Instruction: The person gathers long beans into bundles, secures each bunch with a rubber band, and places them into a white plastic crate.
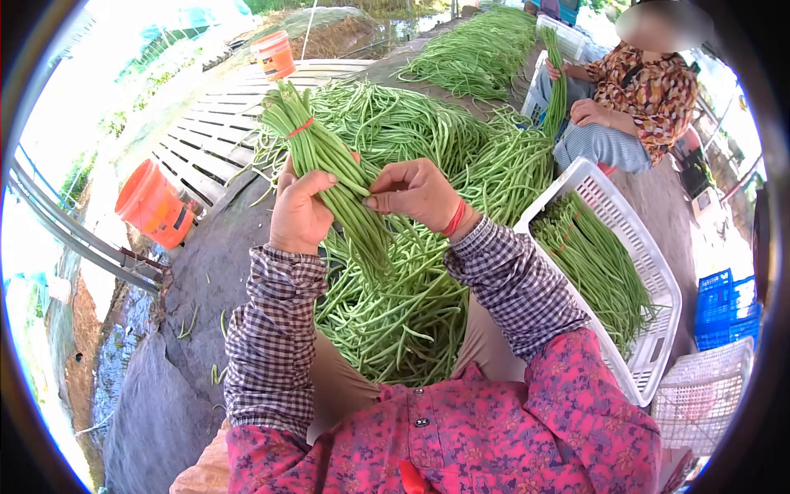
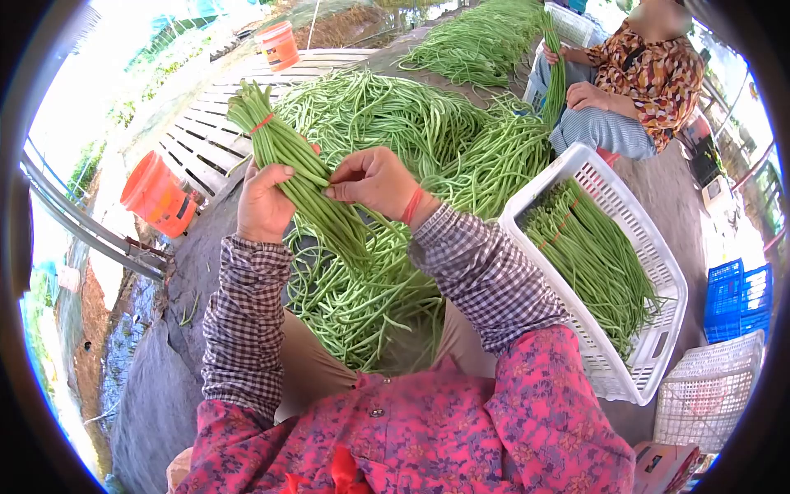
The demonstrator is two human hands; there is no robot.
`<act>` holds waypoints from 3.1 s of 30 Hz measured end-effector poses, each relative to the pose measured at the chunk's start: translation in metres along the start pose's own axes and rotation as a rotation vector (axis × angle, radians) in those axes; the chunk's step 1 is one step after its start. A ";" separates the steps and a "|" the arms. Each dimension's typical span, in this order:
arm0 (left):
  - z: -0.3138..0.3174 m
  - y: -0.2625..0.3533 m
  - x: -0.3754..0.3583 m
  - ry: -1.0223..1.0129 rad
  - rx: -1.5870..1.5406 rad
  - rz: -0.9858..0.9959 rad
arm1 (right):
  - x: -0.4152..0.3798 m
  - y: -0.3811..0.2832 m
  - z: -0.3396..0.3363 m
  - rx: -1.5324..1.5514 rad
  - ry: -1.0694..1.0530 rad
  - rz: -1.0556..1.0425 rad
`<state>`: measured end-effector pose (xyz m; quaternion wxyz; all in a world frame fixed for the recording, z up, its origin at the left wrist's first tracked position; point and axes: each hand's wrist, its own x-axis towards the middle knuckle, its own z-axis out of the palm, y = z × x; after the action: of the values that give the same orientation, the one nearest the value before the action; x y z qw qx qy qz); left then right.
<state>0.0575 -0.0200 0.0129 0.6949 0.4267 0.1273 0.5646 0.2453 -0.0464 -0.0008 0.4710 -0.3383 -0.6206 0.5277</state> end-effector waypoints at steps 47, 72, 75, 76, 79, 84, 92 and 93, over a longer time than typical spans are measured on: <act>0.029 -0.019 -0.018 -0.271 -0.034 -0.342 | -0.006 -0.039 -0.015 -0.232 0.401 -0.298; 0.027 0.006 -0.005 -0.228 0.535 -0.056 | -0.019 0.002 0.001 -0.066 0.179 -0.100; 0.026 0.012 -0.007 -0.204 0.406 -0.131 | -0.022 -0.011 0.005 0.089 0.169 -0.024; 0.022 0.012 -0.005 -0.229 0.418 -0.125 | -0.021 -0.013 0.006 0.042 0.192 -0.038; 0.021 0.011 -0.006 -0.254 0.406 -0.101 | -0.016 -0.006 0.009 0.099 0.289 -0.179; 0.011 0.001 -0.003 -0.259 0.465 -0.102 | -0.013 0.007 -0.003 -0.525 0.403 -0.520; 0.018 0.004 -0.007 -0.219 0.628 -0.064 | -0.018 -0.001 0.008 -0.685 0.401 -0.579; 0.017 0.001 -0.007 -0.210 0.607 -0.046 | -0.018 -0.004 0.010 -0.733 0.393 -0.557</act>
<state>0.0662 -0.0336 0.0217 0.5578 0.6674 0.2271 0.4380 0.2420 -0.0675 -0.0012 0.5523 -0.3959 -0.7316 0.0554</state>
